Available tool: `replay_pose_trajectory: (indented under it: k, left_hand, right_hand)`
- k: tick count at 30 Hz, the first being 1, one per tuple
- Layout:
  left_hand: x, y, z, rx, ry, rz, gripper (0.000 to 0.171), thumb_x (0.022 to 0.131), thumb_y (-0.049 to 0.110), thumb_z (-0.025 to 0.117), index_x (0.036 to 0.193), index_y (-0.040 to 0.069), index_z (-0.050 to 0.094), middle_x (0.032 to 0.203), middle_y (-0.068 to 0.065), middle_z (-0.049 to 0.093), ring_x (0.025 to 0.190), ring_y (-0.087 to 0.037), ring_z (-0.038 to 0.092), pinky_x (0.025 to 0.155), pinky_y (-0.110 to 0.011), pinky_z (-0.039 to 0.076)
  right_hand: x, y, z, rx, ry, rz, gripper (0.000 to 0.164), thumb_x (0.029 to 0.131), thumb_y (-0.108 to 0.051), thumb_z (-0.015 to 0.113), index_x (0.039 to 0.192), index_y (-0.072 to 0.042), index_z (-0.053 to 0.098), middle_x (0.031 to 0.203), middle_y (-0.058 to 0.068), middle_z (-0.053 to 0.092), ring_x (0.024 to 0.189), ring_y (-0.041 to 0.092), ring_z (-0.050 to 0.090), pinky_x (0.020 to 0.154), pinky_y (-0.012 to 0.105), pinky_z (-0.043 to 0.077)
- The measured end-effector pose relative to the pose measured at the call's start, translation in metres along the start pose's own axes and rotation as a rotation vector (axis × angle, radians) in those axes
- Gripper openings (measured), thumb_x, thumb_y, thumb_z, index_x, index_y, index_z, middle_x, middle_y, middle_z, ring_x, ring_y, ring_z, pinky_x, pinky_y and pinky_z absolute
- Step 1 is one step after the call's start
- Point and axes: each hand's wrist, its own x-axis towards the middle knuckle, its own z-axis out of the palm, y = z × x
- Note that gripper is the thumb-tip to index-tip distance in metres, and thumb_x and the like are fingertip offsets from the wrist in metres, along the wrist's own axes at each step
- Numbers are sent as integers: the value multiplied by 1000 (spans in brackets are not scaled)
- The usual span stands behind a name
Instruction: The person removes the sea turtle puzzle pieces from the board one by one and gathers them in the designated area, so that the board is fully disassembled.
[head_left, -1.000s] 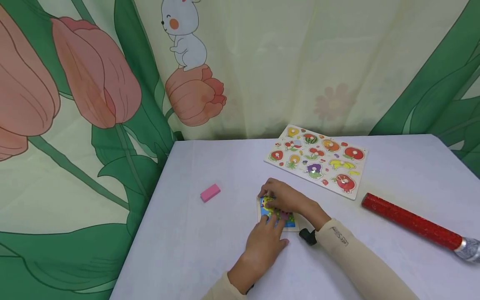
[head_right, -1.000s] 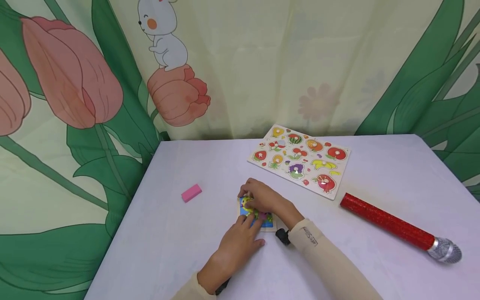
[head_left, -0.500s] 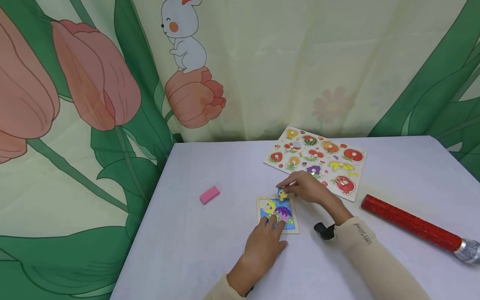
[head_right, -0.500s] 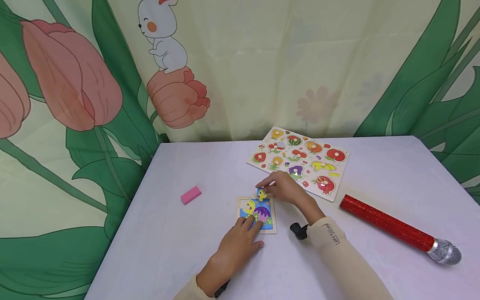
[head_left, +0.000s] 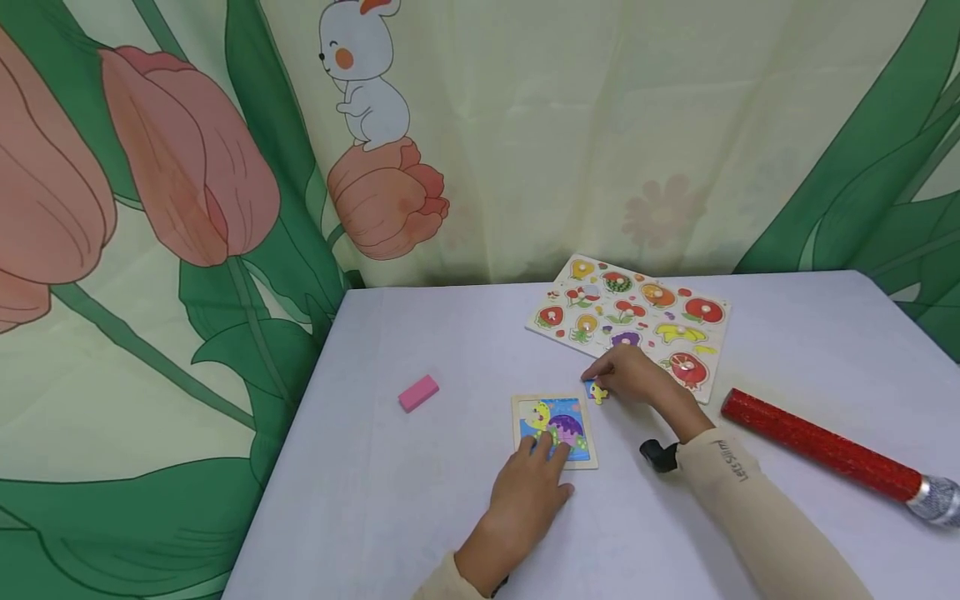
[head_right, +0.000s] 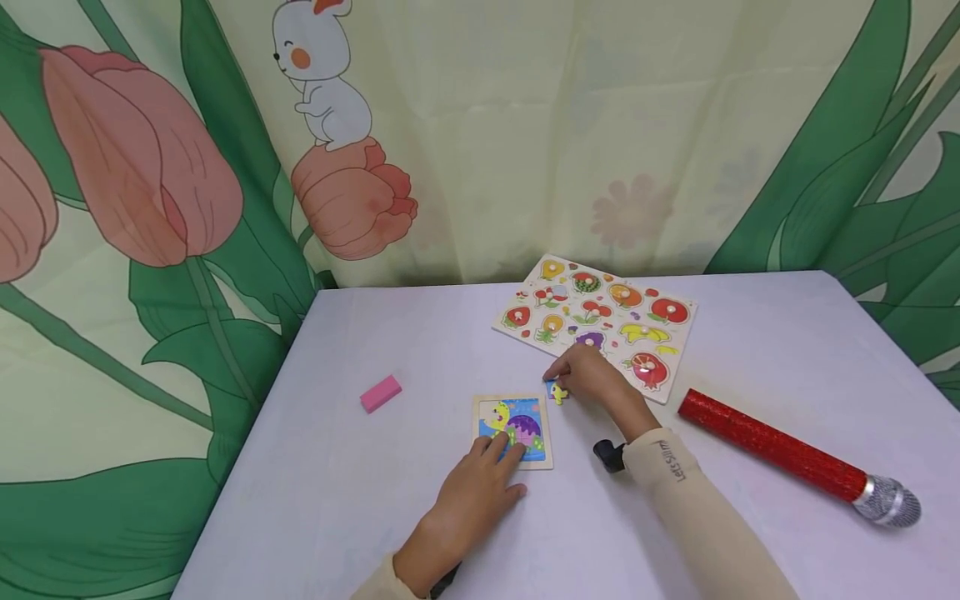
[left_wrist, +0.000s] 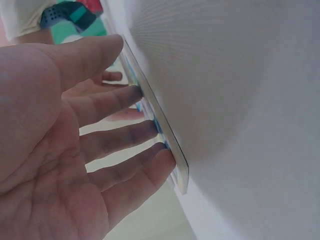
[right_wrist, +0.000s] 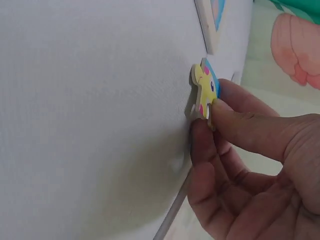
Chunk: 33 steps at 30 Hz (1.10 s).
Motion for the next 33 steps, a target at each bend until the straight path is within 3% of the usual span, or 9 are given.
replay_pose_trajectory:
  k: [13,22,28,31,33]
  left_hand:
    - [0,0,-3,33,-2,10,57,99,48,67,147,20,56,145,-3,53,125,-22,53,100,-26,50]
    - [0,0,-2,46,-16,13,57,99,48,66,148,20,55,146,-4,52,127,-23,53,101,-26,49]
    - [0,1,-2,20,-31,1,58,98,48,67,148,21,54,147,-3,51,128,-22,52,101,-27,49]
    - [0,0,-1,15,-19,0,58,98,48,67,148,20,54,147,-3,51,128,-23,52,101,-27,50]
    - [0,0,-1,27,-1,2,58,98,48,67,147,20,55,147,-3,52,127,-23,53,100,-27,50]
  right_hand:
    - [0,-6,10,-33,40,103,19,95,2,67,105,-6,82,110,14,75,103,31,67,84,44,56]
    - [0,-5,12,-49,47,23,20,97,3,65,104,-6,82,108,12,76,110,35,67,92,50,55]
    - [1,-10,17,-67,80,15,18,96,0,69,109,-7,81,110,10,75,105,31,67,90,47,56]
    - [4,-20,22,-62,62,-61,17,96,-2,70,108,-7,80,106,7,75,100,26,67,88,43,56]
    - [6,-28,26,-42,6,-138,17,96,-3,71,109,-8,80,103,3,74,97,22,66,88,41,56]
